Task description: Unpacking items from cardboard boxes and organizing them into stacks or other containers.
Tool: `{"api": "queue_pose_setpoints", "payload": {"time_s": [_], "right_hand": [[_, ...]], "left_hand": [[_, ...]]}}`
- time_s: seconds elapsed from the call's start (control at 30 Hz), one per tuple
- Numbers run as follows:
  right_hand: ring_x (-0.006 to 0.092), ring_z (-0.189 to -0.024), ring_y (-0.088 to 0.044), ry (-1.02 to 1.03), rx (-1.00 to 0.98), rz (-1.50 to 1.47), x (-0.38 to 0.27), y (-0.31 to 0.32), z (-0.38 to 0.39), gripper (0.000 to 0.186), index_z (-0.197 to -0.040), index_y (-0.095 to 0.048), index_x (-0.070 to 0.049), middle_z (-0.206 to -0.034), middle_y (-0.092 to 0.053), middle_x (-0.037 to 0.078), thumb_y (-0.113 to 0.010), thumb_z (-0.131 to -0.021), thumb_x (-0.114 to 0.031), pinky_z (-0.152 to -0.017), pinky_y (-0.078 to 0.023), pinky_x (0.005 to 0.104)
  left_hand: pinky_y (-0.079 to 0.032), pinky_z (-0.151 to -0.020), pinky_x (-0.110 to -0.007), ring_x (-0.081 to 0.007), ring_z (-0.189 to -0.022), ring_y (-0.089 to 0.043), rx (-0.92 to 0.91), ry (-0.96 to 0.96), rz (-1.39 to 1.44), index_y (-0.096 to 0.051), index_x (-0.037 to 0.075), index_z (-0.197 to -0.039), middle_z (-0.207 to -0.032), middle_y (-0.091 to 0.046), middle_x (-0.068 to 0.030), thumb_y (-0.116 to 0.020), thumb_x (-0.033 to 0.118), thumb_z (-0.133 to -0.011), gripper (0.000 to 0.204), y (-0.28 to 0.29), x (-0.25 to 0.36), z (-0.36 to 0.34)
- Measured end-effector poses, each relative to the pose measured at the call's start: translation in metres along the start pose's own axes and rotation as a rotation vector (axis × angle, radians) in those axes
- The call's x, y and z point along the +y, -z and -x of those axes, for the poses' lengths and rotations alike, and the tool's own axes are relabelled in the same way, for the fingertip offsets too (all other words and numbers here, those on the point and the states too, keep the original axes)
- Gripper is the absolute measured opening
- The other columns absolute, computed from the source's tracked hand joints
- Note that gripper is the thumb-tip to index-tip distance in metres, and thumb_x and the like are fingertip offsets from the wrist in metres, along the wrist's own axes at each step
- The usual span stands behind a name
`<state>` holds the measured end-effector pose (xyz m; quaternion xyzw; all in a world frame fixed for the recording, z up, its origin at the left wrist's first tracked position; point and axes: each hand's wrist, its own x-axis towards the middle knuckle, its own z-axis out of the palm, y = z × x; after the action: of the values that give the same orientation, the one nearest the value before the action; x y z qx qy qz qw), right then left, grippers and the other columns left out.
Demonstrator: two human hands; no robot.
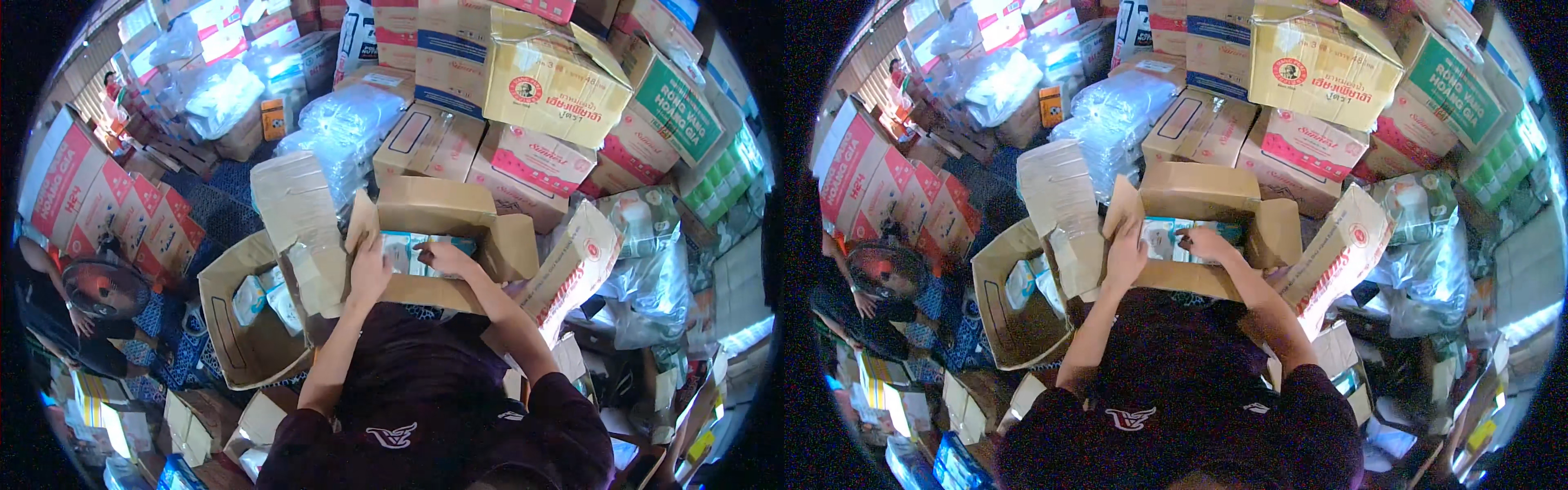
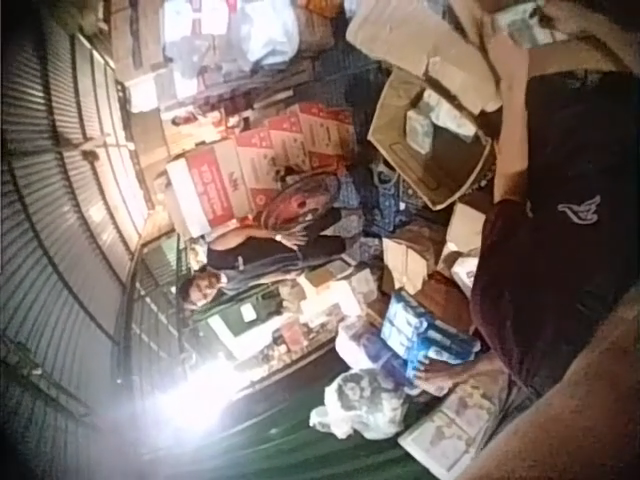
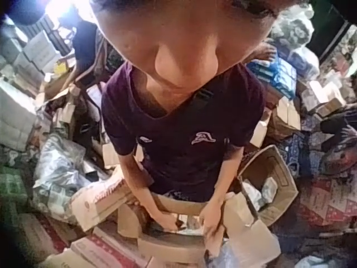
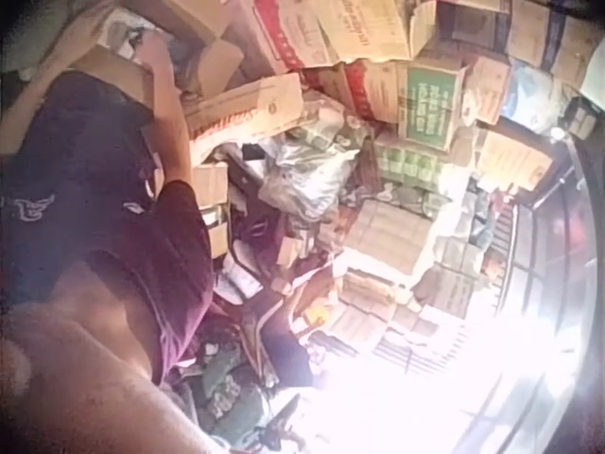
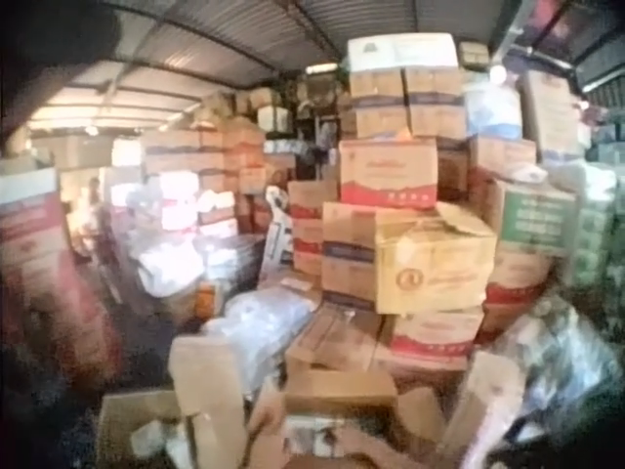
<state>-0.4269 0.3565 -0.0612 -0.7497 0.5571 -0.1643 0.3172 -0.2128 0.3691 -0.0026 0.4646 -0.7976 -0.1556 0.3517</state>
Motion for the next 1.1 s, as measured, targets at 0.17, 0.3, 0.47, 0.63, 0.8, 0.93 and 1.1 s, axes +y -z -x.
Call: {"api": "queue_pose_setpoints", "payload": {"time_s": [0.17,0.3,0.47,0.63,0.8,0.93,1.1], "right_hand": [[0.0121,-0.076,-0.06,-0.058,0.058,-0.57,-0.024,0.016,-0.009,0.035,-0.11,-0.053,0.001,-0.085,-0.063,0.008,-0.057,-0.081,-0.017,-0.065,-0.048,0.0255],[0.0125,-0.073,-0.057,-0.392,0.139,-0.951,-0.01,0.004,-0.041,0.033,-0.102,-0.055,-0.001,-0.085,-0.061,0.004,-0.062,-0.077,-0.023,-0.06,-0.047,0.0282],[0.0266,-0.081,-0.06,-0.587,0.192,-0.564,-0.005,-0.036,-0.076,0.041,-0.097,-0.058,-0.004,-0.097,-0.06,0.012,-0.07,-0.068,-0.03,-0.065,-0.047,0.0372],[0.0226,-0.073,-0.058,-0.576,0.176,-0.928,-0.004,-0.049,-0.085,0.033,-0.096,-0.062,-0.003,-0.087,-0.062,0.01,-0.062,-0.073,-0.027,-0.059,-0.047,0.0376],[0.0215,-0.07,-0.056,-0.528,0.004,-1.198,0.013,-0.051,-0.091,0.039,-0.11,-0.051,-0.001,-0.093,-0.056,0.01,-0.057,-0.081,-0.026,-0.051,-0.047,0.035],[0.0213,-0.074,-0.057,-0.51,0.05,-1.15,0.017,-0.059,-0.089,0.039,-0.105,-0.055,-0.001,-0.09,-0.058,0.01,-0.062,-0.076,-0.027,-0.056,-0.047,0.0356],[0.0211,-0.078,-0.057,-0.489,0.09,-1.142,0.012,-0.059,-0.087,0.039,-0.098,-0.06,-0.002,-0.087,-0.061,0.009,-0.068,-0.069,-0.028,-0.063,-0.047,0.0364]], "left_hand": [[-0.038,-0.094,-0.039,-0.0391,-0.108,-0.047,-0.089,0.107,0.228,-0.044,-0.008,-0.115,-0.119,-0.047,-0.026,-0.055,0.008,-0.075,0.045,-0.004,-0.015,-0.001],[-0.038,-0.094,-0.038,-0.0388,-0.109,-0.047,0.156,0.202,0.174,-0.042,-0.008,-0.118,-0.117,-0.048,-0.0269,-0.055,0.008,-0.077,0.046,-0.015,-0.021,-0.004],[-0.043,-0.089,-0.035,-0.0321,-0.109,-0.051,0.205,0.267,0.359,-0.038,-0.007,-0.124,-0.115,-0.051,-0.0267,-0.055,0.006,-0.081,0.048,-0.018,-0.023,-0.003],[-0.044,-0.088,-0.034,-0.0313,-0.108,-0.052,0.161,0.272,0.43,-0.04,-0.005,-0.123,-0.117,-0.05,-0.026,-0.053,0.007,-0.082,0.045,-0.014,-0.022,-0.002],[-0.039,-0.093,-0.039,-0.0369,-0.108,-0.049,0.226,0.194,0.357,-0.048,-0.004,-0.113,-0.112,-0.052,-0.0243,-0.053,0.004,-0.078,0.036,-0.014,-0.019,-0.004],[-0.038,-0.094,-0.038,-0.0369,-0.109,-0.048,0.259,0.197,0.36,-0.049,-0.003,-0.113,-0.113,-0.052,-0.024,-0.053,0.004,-0.077,0.036,-0.016,-0.017,-0.003],[-0.041,-0.09,-0.039,-0.0369,-0.103,-0.051,0.21,0.163,0.326,-0.049,-0.004,-0.11,-0.108,-0.054,-0.0243,-0.054,0.005,-0.077,0.035,-0.015,-0.016,-0.002]]}}
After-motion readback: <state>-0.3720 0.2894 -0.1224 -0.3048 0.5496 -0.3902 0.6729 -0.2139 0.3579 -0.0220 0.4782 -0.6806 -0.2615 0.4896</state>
